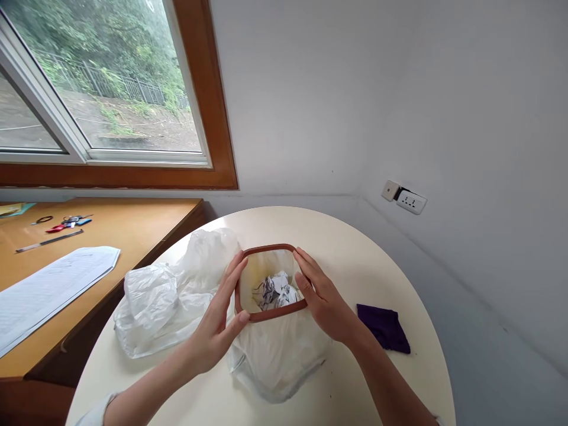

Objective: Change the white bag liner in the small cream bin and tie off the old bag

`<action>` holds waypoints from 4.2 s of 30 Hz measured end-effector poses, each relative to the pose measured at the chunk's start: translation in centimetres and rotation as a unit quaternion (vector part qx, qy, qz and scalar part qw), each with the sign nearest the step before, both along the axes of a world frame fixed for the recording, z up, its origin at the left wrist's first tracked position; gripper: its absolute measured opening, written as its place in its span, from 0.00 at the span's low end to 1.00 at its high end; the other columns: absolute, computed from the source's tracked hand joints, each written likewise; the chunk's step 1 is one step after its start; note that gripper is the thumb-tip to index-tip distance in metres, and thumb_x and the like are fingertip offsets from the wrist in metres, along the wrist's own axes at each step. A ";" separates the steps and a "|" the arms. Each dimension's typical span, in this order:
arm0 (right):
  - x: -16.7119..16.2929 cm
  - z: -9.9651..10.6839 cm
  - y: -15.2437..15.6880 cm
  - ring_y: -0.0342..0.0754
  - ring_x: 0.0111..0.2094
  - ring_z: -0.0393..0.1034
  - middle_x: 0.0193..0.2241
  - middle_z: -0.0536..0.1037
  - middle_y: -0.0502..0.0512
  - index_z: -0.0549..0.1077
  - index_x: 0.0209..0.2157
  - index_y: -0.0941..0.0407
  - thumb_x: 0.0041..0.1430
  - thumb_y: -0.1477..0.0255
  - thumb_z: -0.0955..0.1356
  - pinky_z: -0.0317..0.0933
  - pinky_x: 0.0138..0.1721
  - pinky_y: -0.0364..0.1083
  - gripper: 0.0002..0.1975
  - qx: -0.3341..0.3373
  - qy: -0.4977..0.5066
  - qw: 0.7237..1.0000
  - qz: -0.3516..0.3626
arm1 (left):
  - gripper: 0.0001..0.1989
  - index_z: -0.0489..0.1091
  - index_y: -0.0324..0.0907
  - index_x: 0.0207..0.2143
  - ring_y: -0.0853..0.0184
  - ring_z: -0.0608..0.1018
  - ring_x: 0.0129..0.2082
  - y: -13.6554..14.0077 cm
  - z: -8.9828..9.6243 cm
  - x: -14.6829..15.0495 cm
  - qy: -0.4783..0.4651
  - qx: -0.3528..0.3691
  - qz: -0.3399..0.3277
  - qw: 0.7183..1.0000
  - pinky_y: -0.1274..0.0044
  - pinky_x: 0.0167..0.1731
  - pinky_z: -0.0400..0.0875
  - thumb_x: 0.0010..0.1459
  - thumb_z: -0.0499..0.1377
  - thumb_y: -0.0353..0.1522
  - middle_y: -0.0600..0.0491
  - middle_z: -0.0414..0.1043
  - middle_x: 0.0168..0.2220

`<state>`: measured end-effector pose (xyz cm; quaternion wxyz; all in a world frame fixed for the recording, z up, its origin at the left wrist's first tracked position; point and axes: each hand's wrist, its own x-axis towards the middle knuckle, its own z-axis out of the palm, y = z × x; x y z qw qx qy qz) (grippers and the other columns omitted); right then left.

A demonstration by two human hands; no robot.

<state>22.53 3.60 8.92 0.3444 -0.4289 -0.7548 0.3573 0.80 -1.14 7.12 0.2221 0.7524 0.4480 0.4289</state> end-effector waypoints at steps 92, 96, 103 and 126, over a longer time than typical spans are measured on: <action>3.2 -11.5 -8.1 0.61 0.61 0.43 0.62 0.45 0.57 0.40 0.62 0.47 0.60 0.57 0.56 0.46 0.54 0.66 0.32 0.201 -0.393 0.885 0.146 | 0.32 0.34 0.48 0.63 0.54 0.46 0.63 -5.5 -5.7 -5.8 0.373 -0.066 -0.188 0.906 0.55 0.58 0.40 0.61 0.47 0.40 0.49 0.35 0.64; 2.9 -11.5 -7.9 0.62 0.61 0.44 0.62 0.45 0.58 0.39 0.62 0.47 0.60 0.57 0.56 0.47 0.54 0.66 0.31 0.203 -0.396 0.884 0.141 | 0.32 0.32 0.49 0.63 0.54 0.43 0.63 -5.1 -5.6 -5.7 0.387 -0.094 -0.192 0.897 0.53 0.58 0.38 0.61 0.46 0.40 0.50 0.32 0.64; 3.0 -11.9 -7.6 0.63 0.60 0.47 0.61 0.48 0.59 0.40 0.62 0.48 0.60 0.57 0.56 0.50 0.52 0.66 0.32 0.225 -0.398 0.878 0.141 | 0.32 0.33 0.49 0.63 0.53 0.44 0.63 -5.3 -5.3 -5.7 0.380 -0.087 -0.190 0.901 0.53 0.57 0.40 0.61 0.46 0.40 0.50 0.34 0.64; -3.3 -11.7 1.5 0.50 0.48 0.63 0.46 0.70 0.59 0.67 0.46 0.56 0.60 0.75 0.57 0.59 0.48 0.52 0.15 0.284 -0.208 0.936 0.001 | 0.11 0.60 0.42 0.23 0.67 0.65 0.27 3.3 -6.2 0.1 0.177 0.085 0.085 0.977 0.73 0.30 0.62 0.58 0.45 0.29 0.51 0.62 0.25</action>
